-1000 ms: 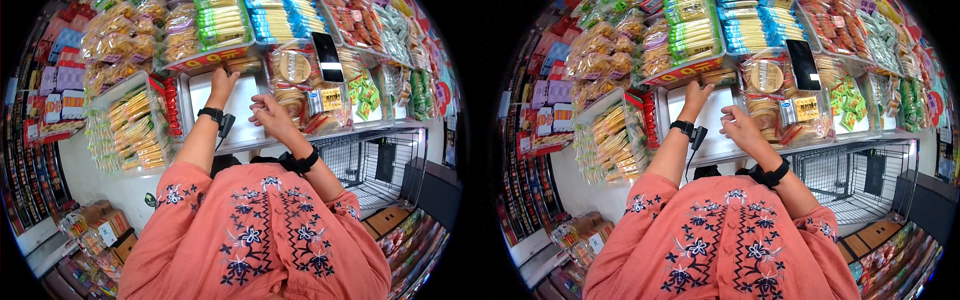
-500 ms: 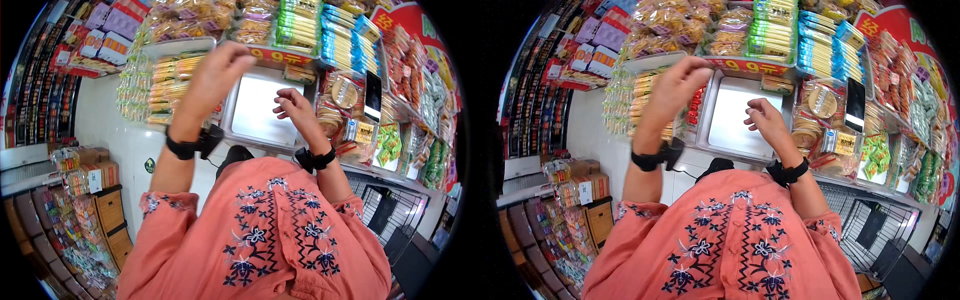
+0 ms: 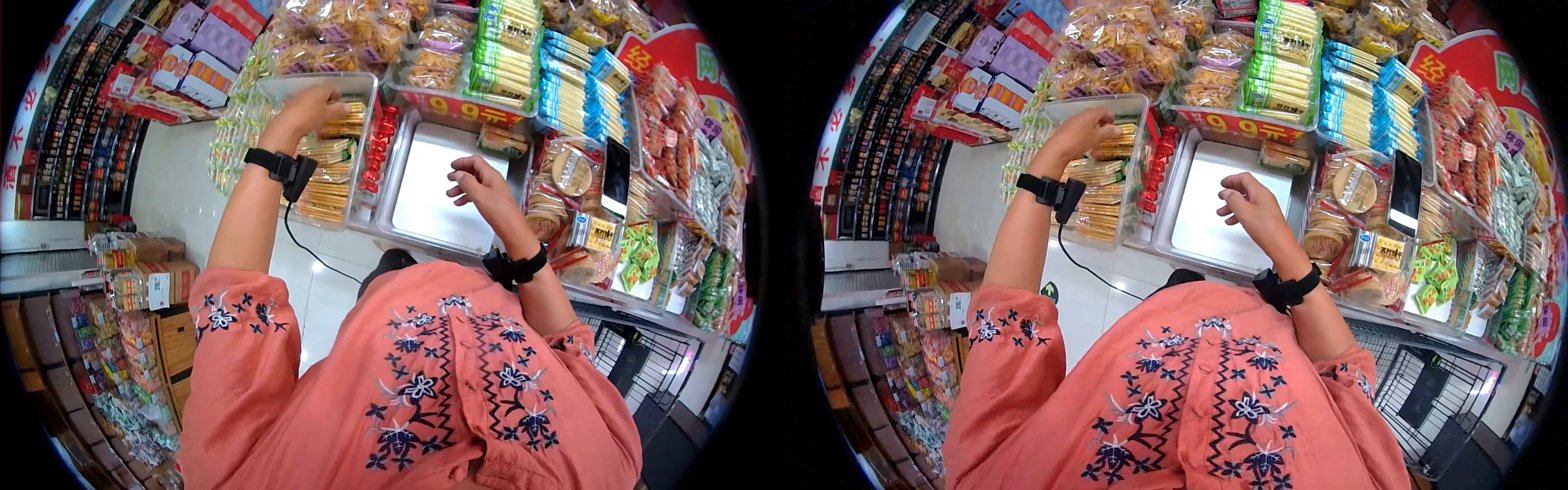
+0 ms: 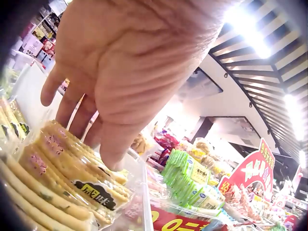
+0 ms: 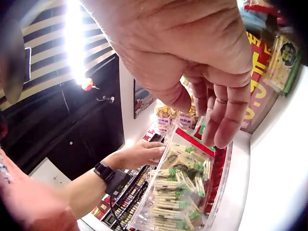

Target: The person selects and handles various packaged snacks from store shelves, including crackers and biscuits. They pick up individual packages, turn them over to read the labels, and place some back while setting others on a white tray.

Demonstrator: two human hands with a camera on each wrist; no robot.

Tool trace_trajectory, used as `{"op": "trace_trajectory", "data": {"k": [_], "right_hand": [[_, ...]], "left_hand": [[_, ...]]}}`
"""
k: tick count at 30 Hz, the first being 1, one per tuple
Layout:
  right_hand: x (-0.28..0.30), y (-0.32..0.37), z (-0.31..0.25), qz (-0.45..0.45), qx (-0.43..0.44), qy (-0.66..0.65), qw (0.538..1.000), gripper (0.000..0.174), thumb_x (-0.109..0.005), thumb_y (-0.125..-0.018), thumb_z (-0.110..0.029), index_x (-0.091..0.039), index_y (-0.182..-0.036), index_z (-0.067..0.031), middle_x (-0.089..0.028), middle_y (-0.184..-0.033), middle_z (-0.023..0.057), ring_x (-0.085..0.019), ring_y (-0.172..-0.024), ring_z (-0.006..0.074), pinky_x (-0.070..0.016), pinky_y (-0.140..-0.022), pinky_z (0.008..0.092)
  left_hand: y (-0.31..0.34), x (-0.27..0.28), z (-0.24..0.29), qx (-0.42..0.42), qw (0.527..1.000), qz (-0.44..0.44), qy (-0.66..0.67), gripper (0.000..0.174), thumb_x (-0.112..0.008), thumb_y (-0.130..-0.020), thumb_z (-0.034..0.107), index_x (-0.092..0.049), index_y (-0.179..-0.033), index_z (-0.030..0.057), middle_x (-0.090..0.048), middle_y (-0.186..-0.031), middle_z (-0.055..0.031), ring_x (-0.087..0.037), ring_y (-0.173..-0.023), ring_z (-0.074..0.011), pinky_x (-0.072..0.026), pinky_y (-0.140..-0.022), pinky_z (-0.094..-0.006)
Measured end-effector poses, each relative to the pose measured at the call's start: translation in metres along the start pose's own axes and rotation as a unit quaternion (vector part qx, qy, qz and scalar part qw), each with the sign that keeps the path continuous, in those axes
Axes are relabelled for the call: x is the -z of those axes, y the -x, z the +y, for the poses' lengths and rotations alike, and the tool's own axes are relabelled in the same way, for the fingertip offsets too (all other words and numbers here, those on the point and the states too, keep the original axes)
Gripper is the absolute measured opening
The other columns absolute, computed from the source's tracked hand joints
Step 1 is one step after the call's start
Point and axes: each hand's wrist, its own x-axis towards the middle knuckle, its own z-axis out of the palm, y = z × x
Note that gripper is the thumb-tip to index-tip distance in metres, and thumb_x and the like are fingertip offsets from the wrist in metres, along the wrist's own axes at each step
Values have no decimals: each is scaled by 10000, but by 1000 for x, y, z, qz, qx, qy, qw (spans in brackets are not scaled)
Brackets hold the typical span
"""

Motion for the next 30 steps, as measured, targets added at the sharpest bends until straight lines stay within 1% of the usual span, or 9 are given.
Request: {"op": "trace_trajectory", "data": {"k": [5,9,13,16,19,22,26,27,30], "right_hand": [[4,1,1,7,7,-5,1000,319,-564,-973,-158,-576,-1216,47,-655,-1057,124,-707,-881,199,-566,-693,296],[3,0,-1,9,4,-6,1000,312,-564,-972,-164,-582,-1205,44,-656,-1046,126,-707,-876,197,-563,-686,294],[4,-3,2,9,-5,-6,1000,314,-567,-971,-165,-580,-1211,36,-656,-1052,118,-704,-873,188,-562,-684,292],[5,-4,2,7,-9,-4,1000,323,-569,-970,-175,-579,-1217,31,-656,-1059,113,-703,-872,182,-561,-683,293],[6,-5,3,5,-6,-4,1000,324,-570,-969,-177,-579,-1216,31,-657,-1055,112,-703,-872,182,-562,-682,293],[8,-6,4,7,-2,-5,1000,323,-570,-970,-176,-579,-1215,34,-658,-1047,113,-702,-871,182,-563,-683,292],[10,-10,1,5,3,-5,1000,333,-569,-977,-183,-574,-1223,41,-662,-1052,119,-701,-874,184,-567,-690,294],[11,-11,1,2,6,-7,1000,337,-569,-979,-186,-572,-1227,42,-663,-1056,122,-700,-876,185,-568,-692,296],[7,-10,-19,-28,21,-50,998,346,-560,-982,-183,-563,-1242,45,-668,-1073,135,-699,-887,194,-572,-696,303]], "left_hand": [[-13,4,-7,19,998,-68,-1,366,-697,-929,326,-652,-1062,-12,-703,-949,-168,-648,-874,-278,-499,-799,-395],[-16,2,-6,21,1000,-7,-3,378,-671,-946,350,-661,-1046,-15,-704,-956,-169,-657,-876,-318,-501,-802,-414],[-11,1,0,-56,995,35,-77,316,-642,-952,276,-656,-1113,5,-686,-1064,-226,-642,-982,-418,-501,-823,-447],[0,2,0,-144,983,67,-93,300,-670,-925,228,-644,-1121,4,-673,-1085,-223,-640,-990,-402,-495,-833,-443],[-9,5,-13,-148,987,24,-54,296,-680,-906,173,-628,-1137,-4,-665,-1083,-210,-634,-998,-386,-492,-848,-429],[4,22,-3,-110,993,49,-21,280,-666,-907,139,-610,-1137,-9,-667,-1023,-186,-634,-971,-367,-489,-847,-425],[46,57,36,-103,984,144,18,231,-642,-944,135,-600,-1132,7,-642,-948,-107,-611,-891,-200,-480,-798,-325],[60,68,53,-67,988,111,85,208,-615,-995,169,-609,-1129,9,-625,-939,-34,-568,-890,-97,-467,-789,-264],[84,66,80,-57,960,82,260,229,-585,-1033,201,-619,-1148,5,-617,-977,18,-547,-923,-56,-461,-806,-237]]}}
